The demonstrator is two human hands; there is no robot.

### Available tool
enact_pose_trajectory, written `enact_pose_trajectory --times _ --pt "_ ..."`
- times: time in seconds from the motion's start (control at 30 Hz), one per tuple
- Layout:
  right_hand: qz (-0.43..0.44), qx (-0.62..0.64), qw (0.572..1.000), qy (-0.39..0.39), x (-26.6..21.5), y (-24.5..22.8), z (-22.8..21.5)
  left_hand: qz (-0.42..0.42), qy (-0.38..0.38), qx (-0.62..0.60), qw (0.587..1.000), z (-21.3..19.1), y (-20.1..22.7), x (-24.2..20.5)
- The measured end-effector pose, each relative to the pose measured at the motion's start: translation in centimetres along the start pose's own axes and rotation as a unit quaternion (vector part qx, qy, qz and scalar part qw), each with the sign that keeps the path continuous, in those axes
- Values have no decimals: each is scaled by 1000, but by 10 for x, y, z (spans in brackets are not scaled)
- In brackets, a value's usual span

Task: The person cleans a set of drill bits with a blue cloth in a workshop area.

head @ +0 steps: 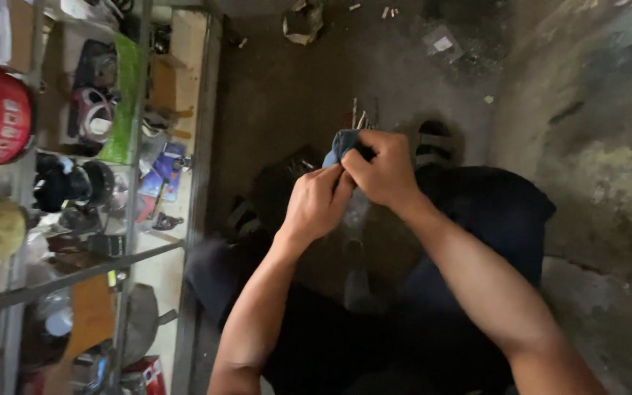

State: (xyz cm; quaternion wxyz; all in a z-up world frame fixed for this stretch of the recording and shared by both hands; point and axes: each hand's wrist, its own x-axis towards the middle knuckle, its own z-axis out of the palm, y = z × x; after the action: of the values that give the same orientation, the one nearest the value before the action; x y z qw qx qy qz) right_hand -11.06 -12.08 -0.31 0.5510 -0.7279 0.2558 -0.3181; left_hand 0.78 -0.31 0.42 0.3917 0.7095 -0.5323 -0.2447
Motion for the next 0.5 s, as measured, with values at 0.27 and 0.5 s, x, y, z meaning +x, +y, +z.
enact_pose_trajectory --times 0.27,0.5 --pt "-19 -81 991 108 -4 0 5 38 -2 84 996 3 -2 0" --pt "-74 -69 989 110 -3 3 0 54 6 113 992 3 1 1"
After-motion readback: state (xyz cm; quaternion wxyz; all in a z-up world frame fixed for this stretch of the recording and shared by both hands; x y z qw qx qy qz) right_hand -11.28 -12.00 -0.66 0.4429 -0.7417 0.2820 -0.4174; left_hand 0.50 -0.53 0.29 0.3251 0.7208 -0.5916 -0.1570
